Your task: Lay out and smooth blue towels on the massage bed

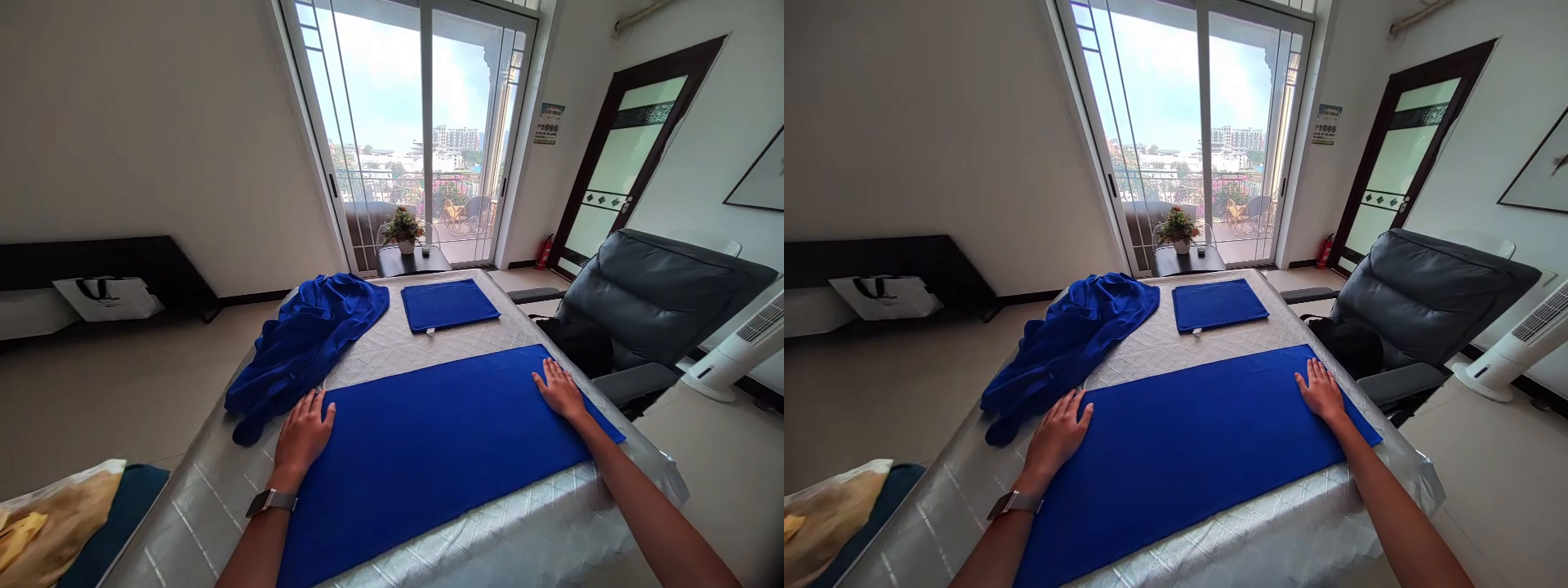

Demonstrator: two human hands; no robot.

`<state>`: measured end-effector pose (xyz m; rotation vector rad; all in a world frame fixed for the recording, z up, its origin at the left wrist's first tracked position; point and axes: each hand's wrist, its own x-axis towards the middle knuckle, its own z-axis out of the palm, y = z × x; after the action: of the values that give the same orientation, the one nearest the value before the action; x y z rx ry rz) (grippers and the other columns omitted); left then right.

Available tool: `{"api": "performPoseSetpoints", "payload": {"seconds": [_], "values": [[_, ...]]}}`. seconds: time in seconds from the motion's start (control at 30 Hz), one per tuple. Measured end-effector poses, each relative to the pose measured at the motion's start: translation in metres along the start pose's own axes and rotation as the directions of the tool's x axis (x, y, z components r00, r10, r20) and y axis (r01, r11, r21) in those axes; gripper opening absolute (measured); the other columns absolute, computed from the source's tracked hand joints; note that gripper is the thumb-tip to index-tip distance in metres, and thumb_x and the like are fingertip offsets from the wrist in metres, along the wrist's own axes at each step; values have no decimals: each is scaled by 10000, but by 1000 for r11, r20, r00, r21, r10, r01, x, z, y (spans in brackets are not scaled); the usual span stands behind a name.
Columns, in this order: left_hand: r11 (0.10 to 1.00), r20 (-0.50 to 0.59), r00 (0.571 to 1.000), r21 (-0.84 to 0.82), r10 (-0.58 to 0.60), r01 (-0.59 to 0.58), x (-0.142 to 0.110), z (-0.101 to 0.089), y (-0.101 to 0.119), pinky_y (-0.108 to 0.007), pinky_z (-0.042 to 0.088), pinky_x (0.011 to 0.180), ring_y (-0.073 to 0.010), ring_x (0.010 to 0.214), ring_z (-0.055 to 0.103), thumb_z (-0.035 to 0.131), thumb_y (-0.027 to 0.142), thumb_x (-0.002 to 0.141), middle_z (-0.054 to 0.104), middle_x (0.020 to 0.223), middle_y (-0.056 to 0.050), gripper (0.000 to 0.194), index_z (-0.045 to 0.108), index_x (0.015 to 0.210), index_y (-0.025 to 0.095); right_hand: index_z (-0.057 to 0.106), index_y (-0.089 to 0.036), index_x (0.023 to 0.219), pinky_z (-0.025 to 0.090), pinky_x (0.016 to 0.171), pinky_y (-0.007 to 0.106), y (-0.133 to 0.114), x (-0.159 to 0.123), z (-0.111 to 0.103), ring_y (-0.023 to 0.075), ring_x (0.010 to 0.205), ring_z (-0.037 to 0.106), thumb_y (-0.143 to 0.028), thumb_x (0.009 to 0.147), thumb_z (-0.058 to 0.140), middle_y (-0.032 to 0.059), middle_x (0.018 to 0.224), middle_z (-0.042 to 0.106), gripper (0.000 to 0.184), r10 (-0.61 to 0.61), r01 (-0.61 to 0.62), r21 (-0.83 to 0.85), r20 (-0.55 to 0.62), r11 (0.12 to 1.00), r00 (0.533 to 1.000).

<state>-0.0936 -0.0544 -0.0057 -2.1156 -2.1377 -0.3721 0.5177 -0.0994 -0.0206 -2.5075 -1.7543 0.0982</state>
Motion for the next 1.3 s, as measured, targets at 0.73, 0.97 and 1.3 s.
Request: {"api": "performPoseSetpoints", "payload": {"seconds": [0.73,0.97,1.3], "values": [[1000,-35,999,-5,-10,10,-8,-9,12,-456,334,1217,-314,1449,460,352,395,1027,515,1557,-179,580,530,1483,83,329,-23,1597,102,1270,455,-100,-64,-31,287,1565,210,-319,1003,270,145,1679,284,666,-32,17,-114,-136,993,990],[999,-12,1000,-48,-4,4,-8,-3,9,-487,299,1235,-325,1482,417,345,400,1040,467,1585,-202,598,478,1517,65,243,-100,1637,147,1281,440,-284,-185,-28,240,1579,163,-498,1046,275,91,1698,197,713,-520,488,268,56,830,853],[1000,-9,1000,-16,17,-17,-10,-6,11,-484,297,1232,-346,1491,397,366,440,1028,448,1591,-226,646,454,1528,40,228,-48,1623,124,1296,497,-392,-254,-17,256,1583,77,-518,1068,294,137,1691,123,730,-728,641,460,17,615,686]]}}
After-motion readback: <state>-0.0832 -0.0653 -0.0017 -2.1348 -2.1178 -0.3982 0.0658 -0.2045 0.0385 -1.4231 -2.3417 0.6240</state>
